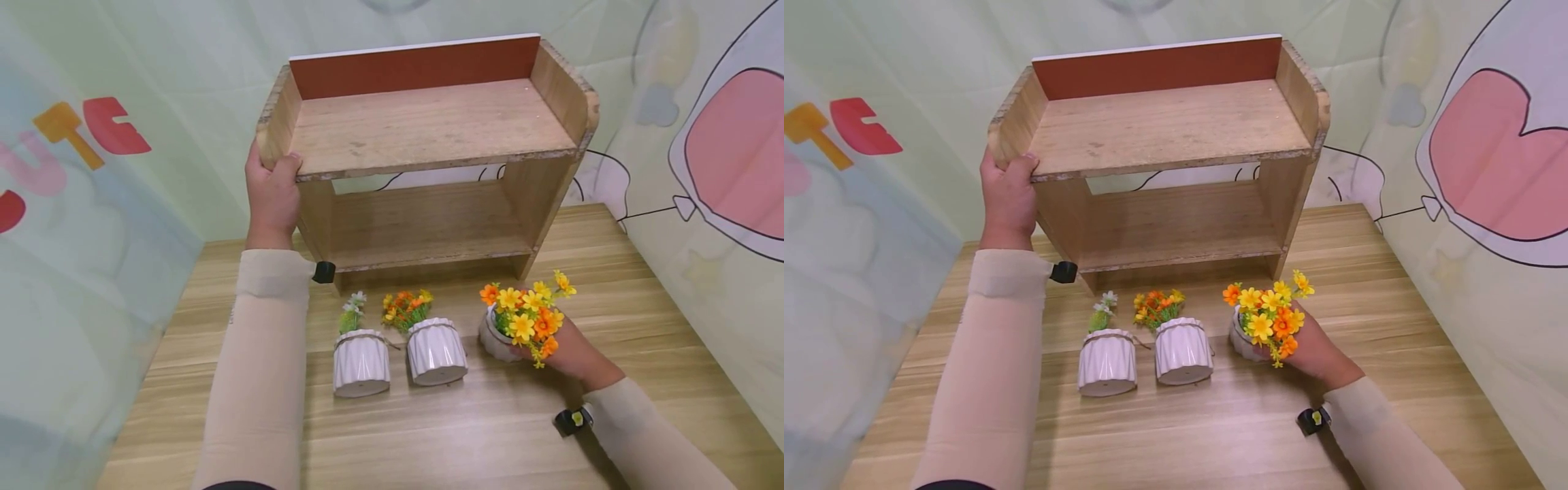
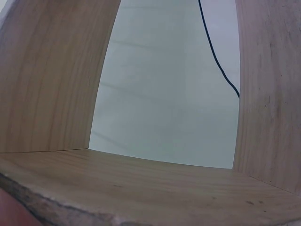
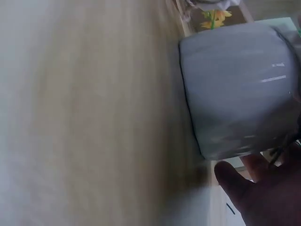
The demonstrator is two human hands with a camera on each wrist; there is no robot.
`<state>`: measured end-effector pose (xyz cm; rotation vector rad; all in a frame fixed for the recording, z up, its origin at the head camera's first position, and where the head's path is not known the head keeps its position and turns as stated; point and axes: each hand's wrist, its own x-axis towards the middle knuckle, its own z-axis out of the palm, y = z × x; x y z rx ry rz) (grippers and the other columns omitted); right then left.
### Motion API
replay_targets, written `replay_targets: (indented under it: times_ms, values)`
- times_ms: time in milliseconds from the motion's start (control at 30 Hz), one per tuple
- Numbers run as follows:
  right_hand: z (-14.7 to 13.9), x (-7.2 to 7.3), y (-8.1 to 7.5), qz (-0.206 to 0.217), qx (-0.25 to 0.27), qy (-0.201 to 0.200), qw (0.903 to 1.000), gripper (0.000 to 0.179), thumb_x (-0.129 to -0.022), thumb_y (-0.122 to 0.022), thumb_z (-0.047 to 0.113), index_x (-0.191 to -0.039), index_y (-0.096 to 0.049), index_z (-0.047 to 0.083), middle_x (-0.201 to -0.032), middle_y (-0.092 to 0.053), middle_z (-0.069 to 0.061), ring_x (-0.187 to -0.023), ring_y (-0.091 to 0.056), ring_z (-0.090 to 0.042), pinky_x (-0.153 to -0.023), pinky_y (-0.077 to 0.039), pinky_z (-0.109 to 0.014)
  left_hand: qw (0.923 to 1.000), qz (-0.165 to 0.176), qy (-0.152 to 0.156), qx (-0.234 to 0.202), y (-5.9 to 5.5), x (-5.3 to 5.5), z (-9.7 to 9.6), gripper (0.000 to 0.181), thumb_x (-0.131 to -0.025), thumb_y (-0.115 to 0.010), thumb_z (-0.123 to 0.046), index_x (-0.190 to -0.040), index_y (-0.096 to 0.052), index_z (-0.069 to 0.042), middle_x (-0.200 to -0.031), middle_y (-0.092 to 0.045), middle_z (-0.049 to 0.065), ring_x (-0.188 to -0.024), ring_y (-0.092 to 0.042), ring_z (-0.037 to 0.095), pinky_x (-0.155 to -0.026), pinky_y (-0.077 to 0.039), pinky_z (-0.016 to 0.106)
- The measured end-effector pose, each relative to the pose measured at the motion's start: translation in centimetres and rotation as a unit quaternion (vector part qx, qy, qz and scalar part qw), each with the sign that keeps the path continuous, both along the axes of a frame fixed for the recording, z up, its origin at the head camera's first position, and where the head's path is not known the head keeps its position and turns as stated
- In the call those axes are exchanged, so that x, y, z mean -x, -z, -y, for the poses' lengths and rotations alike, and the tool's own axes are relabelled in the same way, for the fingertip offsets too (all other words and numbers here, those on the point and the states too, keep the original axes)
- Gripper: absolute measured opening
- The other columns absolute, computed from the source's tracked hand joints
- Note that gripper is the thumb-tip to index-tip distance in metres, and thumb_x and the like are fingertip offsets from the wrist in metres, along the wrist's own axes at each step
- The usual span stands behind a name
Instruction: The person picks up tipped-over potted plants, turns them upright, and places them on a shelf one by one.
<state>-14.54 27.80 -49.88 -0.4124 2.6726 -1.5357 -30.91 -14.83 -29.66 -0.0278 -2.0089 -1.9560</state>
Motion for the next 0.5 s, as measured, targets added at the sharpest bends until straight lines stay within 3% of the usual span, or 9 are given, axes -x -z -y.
replay_targets:
  times_ms: [133, 267, 400, 500]
  values:
    - [-0.33, 0.03, -0.58, 0.031, -0.019, -0.001, 0.9993, 0.088, -0.083, -0.090, 0.016, -0.155, -0.043, 0.000, -0.149, -0.056, -0.020, -0.132, -0.054, -0.011, -0.105, -0.034, -0.010, 1.0000, 0.002, 0.000, 0.000, 0.01, -0.08, -0.04, 0.060, -0.103, -0.051, -0.025, -0.161, -0.040, -0.029, -0.161, -0.043, 0.000, -0.143, -0.042, 0.017, -0.122, -0.032, 0.035]
    - [-0.57, 0.22, -0.93, 0.064, -0.022, -0.016, 0.9976, 0.092, -0.085, -0.089, 0.019, -0.159, -0.037, 0.001, -0.156, -0.050, -0.020, -0.142, -0.048, -0.035, -0.106, -0.032, -0.009, 1.0000, 0.003, -0.001, 0.000, 0.05, -0.12, -0.12, 0.060, -0.103, -0.052, -0.025, -0.161, -0.040, -0.029, -0.161, -0.042, 0.000, -0.143, -0.041, 0.017, -0.122, -0.031, 0.034]
    - [-0.83, 0.51, -0.95, 0.088, -0.021, -0.031, 0.9954, 0.093, -0.085, -0.089, 0.021, -0.159, -0.037, 0.001, -0.155, -0.051, -0.020, -0.142, -0.047, -0.039, -0.107, -0.033, -0.012, 0.9998, -0.015, 0.002, -0.009, 0.14, -0.03, -0.21, 0.060, -0.102, -0.053, -0.021, -0.160, -0.042, -0.024, -0.160, -0.044, 0.003, -0.142, -0.043, 0.016, -0.121, -0.032, 0.030]
    - [-1.03, 0.68, -1.04, 0.093, -0.030, -0.043, 0.9943, 0.093, -0.085, -0.089, 0.021, -0.158, -0.037, -0.001, -0.154, -0.052, -0.021, -0.141, -0.048, -0.040, -0.116, -0.038, -0.031, 0.9996, -0.024, 0.004, -0.012, 0.19, 0.02, -0.23, 0.060, -0.101, -0.054, -0.019, -0.160, -0.044, -0.022, -0.159, -0.045, 0.005, -0.142, -0.044, 0.016, -0.119, -0.033, 0.028]
